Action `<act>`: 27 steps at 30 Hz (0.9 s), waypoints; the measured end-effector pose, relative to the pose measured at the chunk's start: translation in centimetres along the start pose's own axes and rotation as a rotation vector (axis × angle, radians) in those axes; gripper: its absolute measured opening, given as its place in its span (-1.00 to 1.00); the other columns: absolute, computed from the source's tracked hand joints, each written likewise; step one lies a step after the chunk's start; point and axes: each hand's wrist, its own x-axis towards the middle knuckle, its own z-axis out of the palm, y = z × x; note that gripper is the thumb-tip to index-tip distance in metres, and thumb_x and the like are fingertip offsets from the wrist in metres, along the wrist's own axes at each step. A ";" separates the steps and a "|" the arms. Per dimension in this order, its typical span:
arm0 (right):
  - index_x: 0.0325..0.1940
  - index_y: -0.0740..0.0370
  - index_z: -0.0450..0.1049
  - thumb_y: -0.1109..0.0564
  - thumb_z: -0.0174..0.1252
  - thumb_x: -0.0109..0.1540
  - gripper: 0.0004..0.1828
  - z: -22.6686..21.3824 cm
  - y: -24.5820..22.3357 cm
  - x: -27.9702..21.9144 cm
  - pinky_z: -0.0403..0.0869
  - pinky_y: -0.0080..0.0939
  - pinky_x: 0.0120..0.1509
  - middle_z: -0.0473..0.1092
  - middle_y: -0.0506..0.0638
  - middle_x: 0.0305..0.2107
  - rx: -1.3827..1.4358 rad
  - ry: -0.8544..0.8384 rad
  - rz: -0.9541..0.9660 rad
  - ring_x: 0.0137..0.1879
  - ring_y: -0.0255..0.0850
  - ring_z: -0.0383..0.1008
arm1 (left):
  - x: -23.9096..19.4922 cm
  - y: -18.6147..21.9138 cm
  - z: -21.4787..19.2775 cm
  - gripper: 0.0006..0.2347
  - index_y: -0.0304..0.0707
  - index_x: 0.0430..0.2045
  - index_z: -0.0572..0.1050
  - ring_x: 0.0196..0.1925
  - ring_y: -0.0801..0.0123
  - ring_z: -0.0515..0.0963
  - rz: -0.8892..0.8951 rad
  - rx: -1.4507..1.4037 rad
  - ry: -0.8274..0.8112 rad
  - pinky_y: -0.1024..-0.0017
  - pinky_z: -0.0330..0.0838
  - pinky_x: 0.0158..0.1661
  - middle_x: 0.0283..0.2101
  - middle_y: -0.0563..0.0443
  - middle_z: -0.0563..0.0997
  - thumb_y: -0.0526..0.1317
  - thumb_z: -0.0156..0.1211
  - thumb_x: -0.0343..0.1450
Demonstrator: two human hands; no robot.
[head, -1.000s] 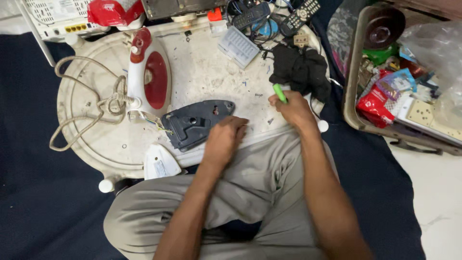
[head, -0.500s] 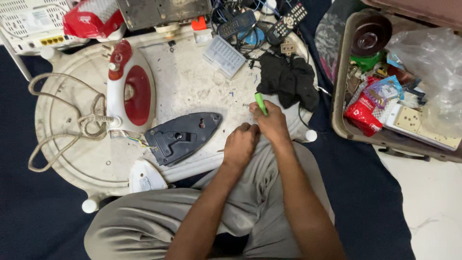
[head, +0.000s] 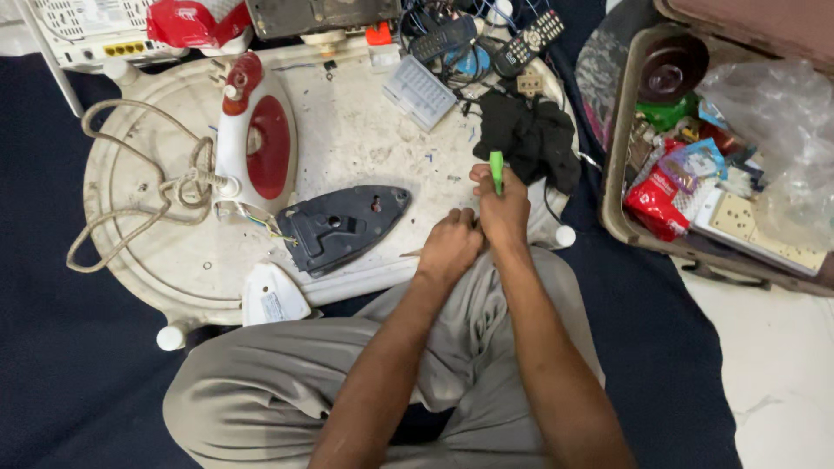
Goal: The person repairs a disassembled electric iron by hand, using a green-handled screwdriver to adjust internal wiring and components. They manipulate wires and parts inside the iron's base, then reassemble the casing.
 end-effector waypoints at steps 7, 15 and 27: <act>-0.01 0.29 0.53 0.16 0.06 0.42 -0.82 1.7 -2.9 -0.3 0.51 -0.24 -0.07 0.58 0.04 -0.22 -0.090 0.090 -0.095 -0.20 -0.22 0.56 | 0.3 -0.4 0.2 -0.84 -0.32 -0.44 0.64 -0.22 0.03 0.55 0.048 -0.081 0.035 0.19 0.50 -0.21 -0.33 -0.19 0.57 -0.25 0.17 0.25; 0.14 0.21 0.49 0.08 0.08 0.49 -0.78 1.7 -5.4 -0.8 0.25 -0.42 -0.33 0.49 -0.08 -0.36 0.118 0.196 -0.237 -0.40 -0.47 0.26 | 0.2 -0.7 -1.6 -0.83 -0.33 -0.34 0.59 -0.14 0.10 0.55 -0.019 -0.153 0.086 0.25 0.46 -0.07 -0.26 -0.12 0.57 -0.29 0.16 0.28; 0.02 0.11 0.46 -0.03 0.10 0.36 -0.76 -3.9 -2.8 1.1 0.07 -0.40 -0.57 0.18 -0.22 -0.56 0.740 0.379 0.375 -0.60 -0.45 0.07 | 0.4 -1.4 -4.5 -0.82 -0.26 -0.13 0.60 -0.07 0.04 0.55 -0.328 -0.599 0.175 0.20 0.46 -0.02 -0.15 -0.14 0.59 -0.34 0.14 0.42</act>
